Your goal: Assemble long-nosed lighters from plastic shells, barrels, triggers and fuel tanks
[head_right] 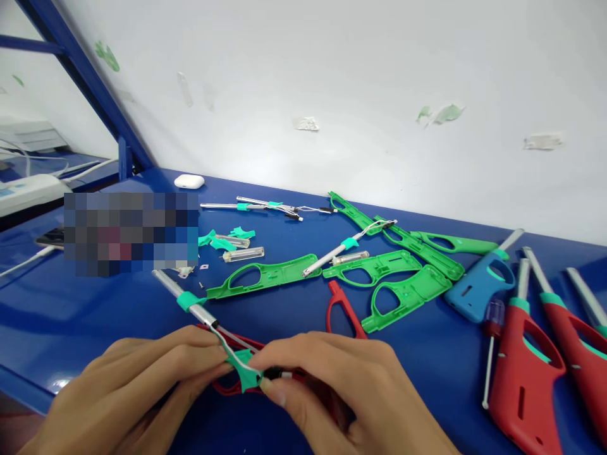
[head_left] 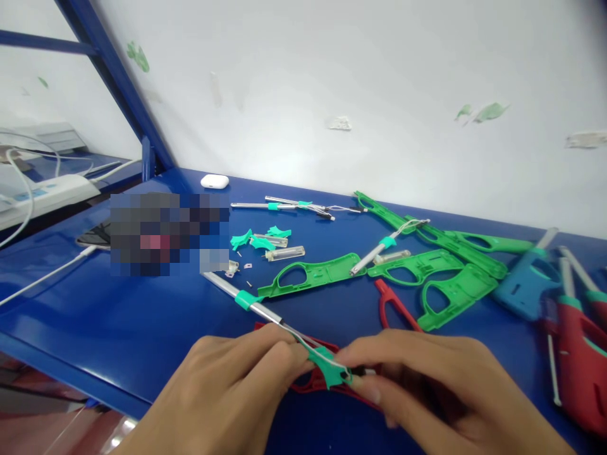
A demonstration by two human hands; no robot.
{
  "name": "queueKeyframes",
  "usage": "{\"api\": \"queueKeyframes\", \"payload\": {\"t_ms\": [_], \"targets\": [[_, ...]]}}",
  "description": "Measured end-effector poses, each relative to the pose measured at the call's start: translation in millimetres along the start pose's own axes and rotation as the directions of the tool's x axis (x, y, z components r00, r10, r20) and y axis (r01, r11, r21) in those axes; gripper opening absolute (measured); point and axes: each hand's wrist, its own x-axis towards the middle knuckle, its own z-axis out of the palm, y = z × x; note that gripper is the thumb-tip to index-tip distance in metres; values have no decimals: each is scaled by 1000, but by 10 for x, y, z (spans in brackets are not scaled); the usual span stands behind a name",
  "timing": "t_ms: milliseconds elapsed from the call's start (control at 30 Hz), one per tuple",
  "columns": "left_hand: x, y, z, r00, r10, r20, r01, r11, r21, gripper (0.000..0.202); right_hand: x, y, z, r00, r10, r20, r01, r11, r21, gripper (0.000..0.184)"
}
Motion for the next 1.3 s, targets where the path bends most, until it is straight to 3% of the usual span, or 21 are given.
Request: {"api": "queueKeyframes", "payload": {"t_ms": [100,233,400,567,900,1200,1300], "targets": [[-80,-39,-24,999,17,31,-16,1000,-15,22,22,-4,-7,999,51,8,-52,998,31,18],[-172,-83,-48,997,41,71,-38,998,-43,32,36,4,-13,983,150,102,-160,982,99,10],[-209,-107,-26,995,46,93,-45,999,-19,31,32,12,-29,959,223,175,-255,948,189,9],[-219,-98,-18,999,34,22,-33,999,-38,30,60,21,-23,938,254,236,-308,922,233,9],[-146,-82,-61,998,38,42,-39,998,46,31,88,-5,-7,871,304,385,-433,845,313,8],[-133,-89,-70,998,51,31,-54,995,82,30,84,4,-11,874,298,383,-431,841,328,5],[-35,-89,-95,995,99,-14,-99,995,0,32,87,9,-13,876,317,363,-438,838,326,8]]}}
